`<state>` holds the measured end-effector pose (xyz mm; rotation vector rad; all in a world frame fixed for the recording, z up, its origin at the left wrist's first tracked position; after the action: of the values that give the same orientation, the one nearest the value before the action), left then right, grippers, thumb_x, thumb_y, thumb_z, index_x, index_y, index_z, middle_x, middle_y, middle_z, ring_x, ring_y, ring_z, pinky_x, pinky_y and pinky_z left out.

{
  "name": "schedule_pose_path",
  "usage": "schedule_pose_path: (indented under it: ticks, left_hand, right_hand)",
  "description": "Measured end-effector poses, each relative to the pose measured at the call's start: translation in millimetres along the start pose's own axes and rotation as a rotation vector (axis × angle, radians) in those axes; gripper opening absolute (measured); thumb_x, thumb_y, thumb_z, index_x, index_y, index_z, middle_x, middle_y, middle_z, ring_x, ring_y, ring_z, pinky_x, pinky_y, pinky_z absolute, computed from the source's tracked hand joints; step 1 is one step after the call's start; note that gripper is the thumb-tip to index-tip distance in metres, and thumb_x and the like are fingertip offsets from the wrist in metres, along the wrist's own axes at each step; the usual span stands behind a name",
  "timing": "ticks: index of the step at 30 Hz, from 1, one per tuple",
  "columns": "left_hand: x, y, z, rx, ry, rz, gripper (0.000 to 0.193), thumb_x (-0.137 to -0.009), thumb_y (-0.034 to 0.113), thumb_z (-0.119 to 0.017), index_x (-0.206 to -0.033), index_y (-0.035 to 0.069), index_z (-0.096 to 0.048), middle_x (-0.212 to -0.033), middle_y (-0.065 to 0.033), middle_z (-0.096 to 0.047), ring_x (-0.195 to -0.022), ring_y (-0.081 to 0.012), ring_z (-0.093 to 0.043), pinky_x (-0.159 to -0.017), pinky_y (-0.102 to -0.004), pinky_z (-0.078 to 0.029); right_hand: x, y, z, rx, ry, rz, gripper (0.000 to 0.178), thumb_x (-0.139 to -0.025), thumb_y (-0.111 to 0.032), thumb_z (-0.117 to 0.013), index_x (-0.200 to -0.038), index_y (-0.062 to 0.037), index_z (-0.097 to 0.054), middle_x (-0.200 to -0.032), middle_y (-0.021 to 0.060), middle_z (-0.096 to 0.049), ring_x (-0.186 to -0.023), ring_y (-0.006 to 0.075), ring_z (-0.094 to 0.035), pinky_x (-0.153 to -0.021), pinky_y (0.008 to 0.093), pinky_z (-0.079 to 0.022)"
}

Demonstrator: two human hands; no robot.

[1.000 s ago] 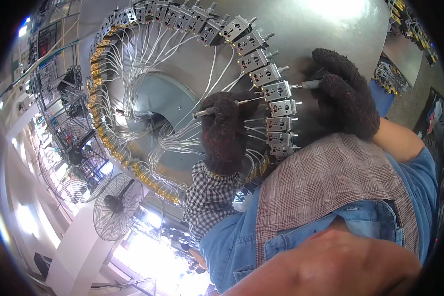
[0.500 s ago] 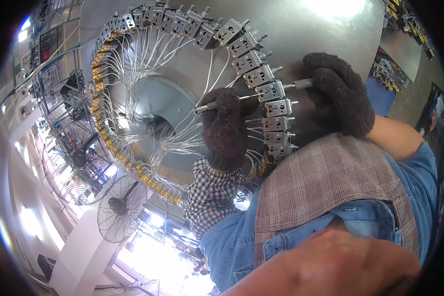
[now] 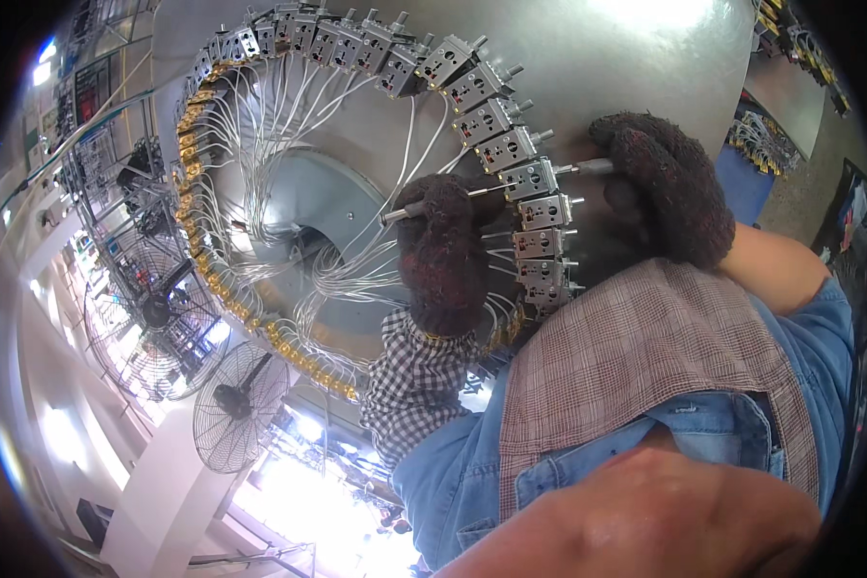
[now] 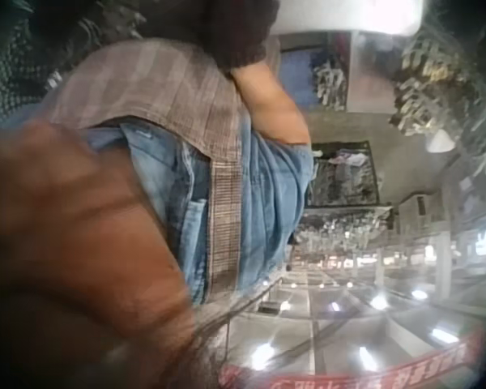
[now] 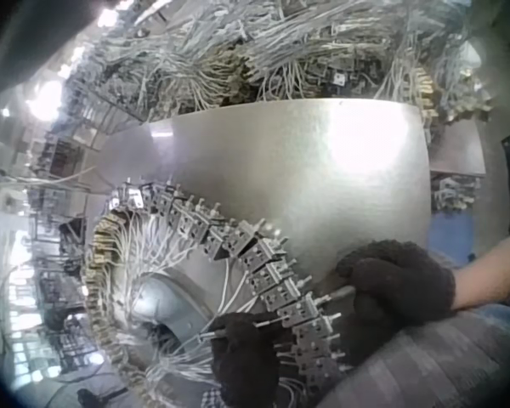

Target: Assembling and organizing wires on a circular harness assembly board.

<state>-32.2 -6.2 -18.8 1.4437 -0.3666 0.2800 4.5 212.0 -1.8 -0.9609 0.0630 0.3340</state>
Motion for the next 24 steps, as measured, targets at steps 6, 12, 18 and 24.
schedule_pose_path:
  ticks: [6, 12, 18, 24]
  left_hand:
    - [3.7, 24.1, -15.4, -0.714, -0.139, -0.409, 0.019, -0.094, 0.020, -0.046, -0.099, 0.001, -0.048, -0.090, -0.0100, -0.060, -0.083, -0.0211, -0.062, -0.071, -0.0329, -0.053]
    - [4.4, -19.6, -4.1, 0.432, -0.003, 0.183, 0.020, -0.095, 0.020, -0.045, -0.100, 0.001, -0.048, -0.092, -0.0103, -0.060, -0.082, -0.0201, -0.063, -0.073, -0.0303, -0.053]
    - [9.3, -14.3, -1.1, 0.157, -0.083, 0.160, 0.016, -0.094, 0.017, -0.046, -0.100, 0.001, -0.049, -0.092, -0.0108, -0.060, -0.084, -0.0229, -0.062, -0.074, -0.0336, -0.051]
    - [35.0, 29.7, -26.0, -0.994, -0.273, -0.531, 0.016, -0.087, 0.011, -0.053, -0.101, 0.003, -0.050, -0.091, -0.0135, -0.059, -0.087, -0.0292, -0.057, -0.081, -0.0418, -0.045]
  right_hand:
    - [0.8, -5.6, 3.9, -0.060, 0.145, 0.133, 0.049, -0.079, -0.006, -0.062, -0.125, -0.0067, -0.046, -0.119, 0.0173, -0.053, -0.095, 0.0303, -0.060, -0.082, 0.0362, -0.050]
    - [13.2, 32.1, -14.8, -0.856, 0.097, -0.586, 0.047, -0.088, -0.022, -0.058, -0.129, -0.0056, -0.043, -0.100, 0.0102, -0.056, -0.080, 0.0152, -0.056, -0.072, 0.0276, -0.049]
    - [26.9, 37.4, -14.1, -0.874, 0.161, -0.785, 0.043, -0.085, -0.015, -0.057, -0.125, -0.0009, -0.046, -0.096, 0.0103, -0.058, -0.075, 0.0132, -0.053, -0.065, 0.0266, -0.047]
    - [52.2, 36.1, -21.0, -1.080, 0.166, -0.913, 0.044, -0.086, -0.018, -0.057, -0.126, -0.0021, -0.046, -0.104, 0.0094, -0.057, -0.082, 0.0146, -0.056, -0.072, 0.0276, -0.048]
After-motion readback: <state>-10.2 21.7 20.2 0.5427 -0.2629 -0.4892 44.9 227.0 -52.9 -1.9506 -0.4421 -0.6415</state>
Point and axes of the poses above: each hand's wrist, its own x-axis away from the middle knuckle, its own z-axis out of the back of the hand, y = z × x, the point moved 9 cm from there along -x, towards the middle knuckle
